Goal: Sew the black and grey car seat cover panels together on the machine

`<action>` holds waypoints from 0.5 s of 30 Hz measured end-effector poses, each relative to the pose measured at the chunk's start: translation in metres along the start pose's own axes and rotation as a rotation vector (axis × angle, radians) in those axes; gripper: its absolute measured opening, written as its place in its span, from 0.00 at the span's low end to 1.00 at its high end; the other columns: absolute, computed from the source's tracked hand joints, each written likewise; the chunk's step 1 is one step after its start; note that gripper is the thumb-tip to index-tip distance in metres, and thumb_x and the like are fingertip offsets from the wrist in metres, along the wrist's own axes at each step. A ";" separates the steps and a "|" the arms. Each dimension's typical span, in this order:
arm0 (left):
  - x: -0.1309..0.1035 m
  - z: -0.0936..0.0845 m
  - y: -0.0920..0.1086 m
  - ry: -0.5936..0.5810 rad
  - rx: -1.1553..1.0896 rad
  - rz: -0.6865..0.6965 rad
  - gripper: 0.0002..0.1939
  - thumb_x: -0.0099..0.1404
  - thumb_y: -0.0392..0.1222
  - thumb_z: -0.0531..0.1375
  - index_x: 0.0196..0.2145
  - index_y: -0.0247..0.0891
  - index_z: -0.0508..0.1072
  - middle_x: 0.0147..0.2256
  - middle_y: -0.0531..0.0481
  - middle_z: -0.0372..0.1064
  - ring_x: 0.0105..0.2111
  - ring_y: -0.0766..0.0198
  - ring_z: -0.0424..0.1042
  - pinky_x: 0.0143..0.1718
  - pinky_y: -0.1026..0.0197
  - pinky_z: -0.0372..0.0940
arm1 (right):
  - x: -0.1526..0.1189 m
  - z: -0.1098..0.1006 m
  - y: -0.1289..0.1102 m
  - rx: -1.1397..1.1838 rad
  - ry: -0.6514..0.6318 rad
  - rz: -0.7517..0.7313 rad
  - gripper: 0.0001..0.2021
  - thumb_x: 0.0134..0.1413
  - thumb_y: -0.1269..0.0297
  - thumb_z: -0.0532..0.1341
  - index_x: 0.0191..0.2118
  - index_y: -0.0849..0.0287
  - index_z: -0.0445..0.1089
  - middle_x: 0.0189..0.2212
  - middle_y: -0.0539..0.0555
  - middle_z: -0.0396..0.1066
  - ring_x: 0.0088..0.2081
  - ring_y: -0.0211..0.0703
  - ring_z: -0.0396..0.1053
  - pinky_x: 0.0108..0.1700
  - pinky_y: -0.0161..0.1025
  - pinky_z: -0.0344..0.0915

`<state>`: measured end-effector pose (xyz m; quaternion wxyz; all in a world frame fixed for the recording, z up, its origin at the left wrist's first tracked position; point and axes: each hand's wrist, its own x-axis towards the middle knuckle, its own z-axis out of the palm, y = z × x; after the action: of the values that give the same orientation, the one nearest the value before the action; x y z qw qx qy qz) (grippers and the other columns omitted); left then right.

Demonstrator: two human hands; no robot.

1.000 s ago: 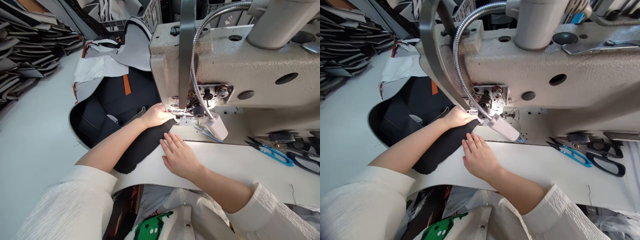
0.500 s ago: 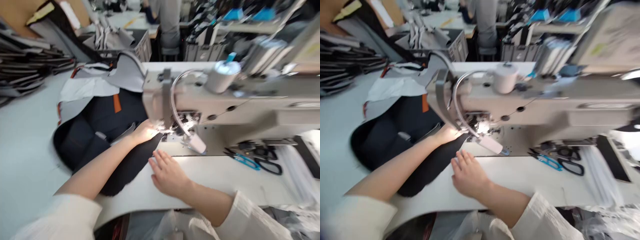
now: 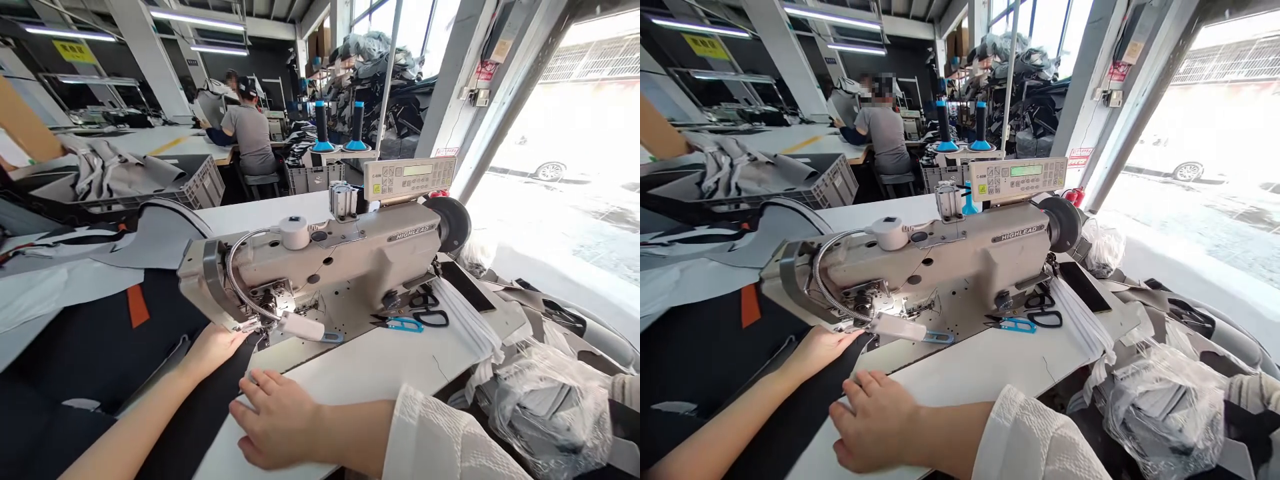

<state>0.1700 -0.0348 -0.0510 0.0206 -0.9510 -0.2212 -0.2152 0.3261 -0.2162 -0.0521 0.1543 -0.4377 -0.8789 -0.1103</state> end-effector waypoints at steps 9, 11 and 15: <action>-0.003 0.007 0.012 -0.021 0.011 -0.108 0.20 0.66 0.47 0.50 0.24 0.41 0.77 0.18 0.48 0.65 0.23 0.60 0.67 0.35 0.55 0.65 | -0.005 0.013 -0.001 0.162 -0.085 0.000 0.24 0.61 0.57 0.50 0.58 0.65 0.60 0.58 0.67 0.59 0.59 0.54 0.57 0.60 0.48 0.56; -0.009 0.011 0.014 -0.042 -0.008 -0.188 0.18 0.66 0.48 0.51 0.27 0.40 0.77 0.24 0.46 0.68 0.32 0.58 0.69 0.42 0.55 0.63 | -0.006 0.016 0.000 0.218 -0.101 -0.005 0.24 0.61 0.58 0.51 0.59 0.67 0.60 0.59 0.71 0.57 0.60 0.56 0.56 0.60 0.51 0.55; -0.018 0.010 0.016 0.083 0.080 -0.330 0.15 0.65 0.45 0.52 0.33 0.38 0.77 0.36 0.41 0.70 0.43 0.54 0.67 0.47 0.53 0.60 | -0.008 0.016 0.003 0.305 -0.059 -0.138 0.18 0.62 0.65 0.50 0.54 0.63 0.67 0.57 0.65 0.61 0.59 0.53 0.58 0.60 0.51 0.56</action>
<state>0.1665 -0.0554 -0.0669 0.0317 -0.8905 -0.3816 -0.2456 0.3307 -0.2148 -0.0700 0.1851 -0.3509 -0.9175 0.0267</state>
